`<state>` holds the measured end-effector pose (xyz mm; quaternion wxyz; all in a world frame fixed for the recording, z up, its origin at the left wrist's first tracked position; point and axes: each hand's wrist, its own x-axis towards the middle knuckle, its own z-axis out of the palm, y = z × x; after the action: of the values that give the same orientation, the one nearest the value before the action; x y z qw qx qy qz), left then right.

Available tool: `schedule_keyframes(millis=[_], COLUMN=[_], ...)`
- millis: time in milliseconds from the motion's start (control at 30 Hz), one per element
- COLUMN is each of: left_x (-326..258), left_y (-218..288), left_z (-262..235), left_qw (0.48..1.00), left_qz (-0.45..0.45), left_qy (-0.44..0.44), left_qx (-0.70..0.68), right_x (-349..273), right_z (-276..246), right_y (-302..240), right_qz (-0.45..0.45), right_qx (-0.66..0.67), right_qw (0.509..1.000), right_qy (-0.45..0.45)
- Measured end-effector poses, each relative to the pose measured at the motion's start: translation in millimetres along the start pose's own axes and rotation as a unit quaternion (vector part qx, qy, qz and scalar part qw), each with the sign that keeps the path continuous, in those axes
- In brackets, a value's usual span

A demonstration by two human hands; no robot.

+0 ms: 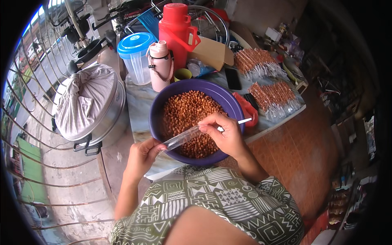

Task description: The person scoops roasted peanuts from a large purple bowl into small clear plastic bags using a white plastic spoon. After filling each bag, the person places it on a tray with other filled bags. The process repeats continuously throughout the clip.

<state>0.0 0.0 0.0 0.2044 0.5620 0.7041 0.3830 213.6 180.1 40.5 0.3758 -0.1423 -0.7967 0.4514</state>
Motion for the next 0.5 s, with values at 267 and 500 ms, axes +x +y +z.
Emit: schedule_keyframes(millis=[267, 500], left_x=[-2.7, 32.9], left_y=[6.0, 57.1], left_z=[-39.6, 2.8], left_qw=[0.990, 0.987], left_qz=[0.115, 0.155], left_qy=[0.079, 0.035], left_qx=[0.012, 0.009], right_x=[2.2, 2.9], right_z=[7.6, 30.2], right_y=[4.2, 3.4], right_qz=[-0.037, -0.048], right_qx=[-0.056, -0.046], right_qw=[0.998, 0.998], right_qy=[0.014, -0.011])
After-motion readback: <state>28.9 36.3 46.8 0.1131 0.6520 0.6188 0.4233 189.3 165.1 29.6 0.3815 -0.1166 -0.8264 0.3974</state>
